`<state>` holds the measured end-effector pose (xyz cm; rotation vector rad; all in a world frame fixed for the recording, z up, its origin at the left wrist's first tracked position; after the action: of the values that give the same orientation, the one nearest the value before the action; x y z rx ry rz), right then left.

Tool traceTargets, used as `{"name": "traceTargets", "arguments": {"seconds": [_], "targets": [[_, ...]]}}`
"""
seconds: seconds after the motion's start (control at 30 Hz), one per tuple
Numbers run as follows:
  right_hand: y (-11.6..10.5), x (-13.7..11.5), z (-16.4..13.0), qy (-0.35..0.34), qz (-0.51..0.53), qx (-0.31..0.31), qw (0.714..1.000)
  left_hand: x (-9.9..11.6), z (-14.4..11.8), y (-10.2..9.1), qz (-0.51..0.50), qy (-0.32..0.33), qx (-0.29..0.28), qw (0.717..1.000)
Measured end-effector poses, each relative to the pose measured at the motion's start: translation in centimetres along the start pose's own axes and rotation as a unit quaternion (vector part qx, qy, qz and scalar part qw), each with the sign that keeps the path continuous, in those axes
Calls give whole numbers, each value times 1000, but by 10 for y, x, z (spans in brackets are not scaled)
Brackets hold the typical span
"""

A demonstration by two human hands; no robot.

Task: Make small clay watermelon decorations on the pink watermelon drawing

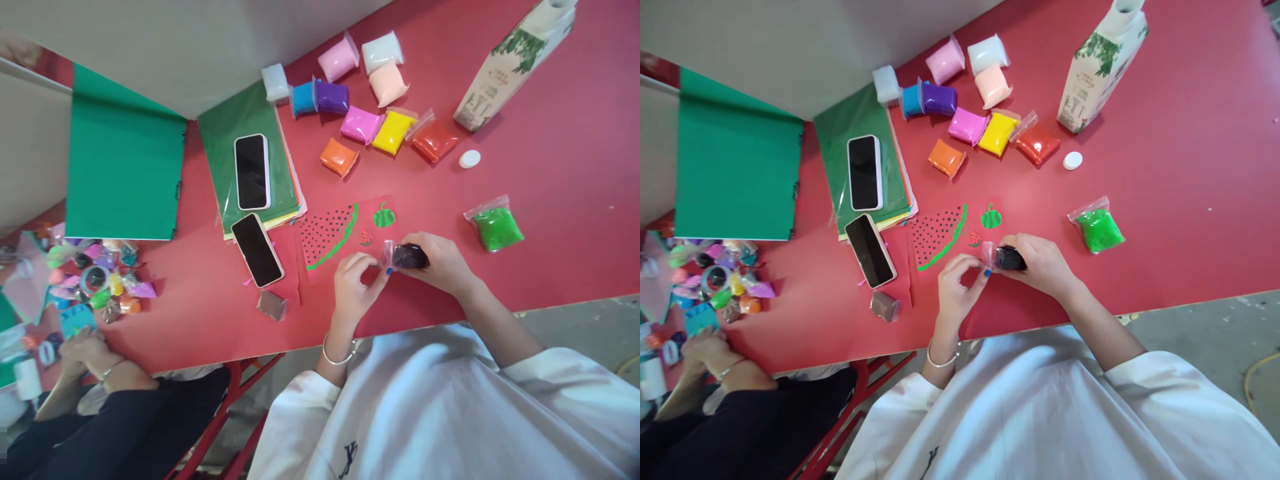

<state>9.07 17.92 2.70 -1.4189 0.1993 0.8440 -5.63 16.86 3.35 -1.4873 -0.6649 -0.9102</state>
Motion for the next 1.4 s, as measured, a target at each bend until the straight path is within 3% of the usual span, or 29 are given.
{"name": "traceTargets", "arguments": {"seconds": [0.1, 0.3, 0.4, 0.6, 1.0, 1.23, 1.4], "targets": [[0, 1, -2, 16, 12, 3, 1000, 2, -5, 4, -8, -13, -19, 1000], [-1, -7, -4, 8, 59, -15, 998, 4, -8, -5, -16, -12, 20, 1000], [-4, -9, -3, 17, 79, -15, 997, 7, -10, -5, -21, -1, 13, 1000], [1, -13, -5, 38, 136, -68, 988, 13, -14, -8, -34, 22, 24, 999], [4, -15, -11, 87, 216, -61, 971, 12, -19, 0, -21, 28, -21, 999], [13, -16, -10, 108, 274, -101, 950, 17, -22, -1, -8, 67, -5, 998], [11, -10, -7, 145, 304, -81, 938, 18, -19, -2, -30, 65, -21, 997]]}}
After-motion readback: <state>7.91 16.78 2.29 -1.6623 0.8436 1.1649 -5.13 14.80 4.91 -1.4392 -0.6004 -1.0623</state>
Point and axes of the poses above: each hand's wrist, its own z-axis towards the middle knuckle, its own y-axis out of the palm, x = y × z, the point moved 10 cm from there along z, towards the middle knuckle, and after that the axes turned 6 degrees about -z, right-handed, at the moved point
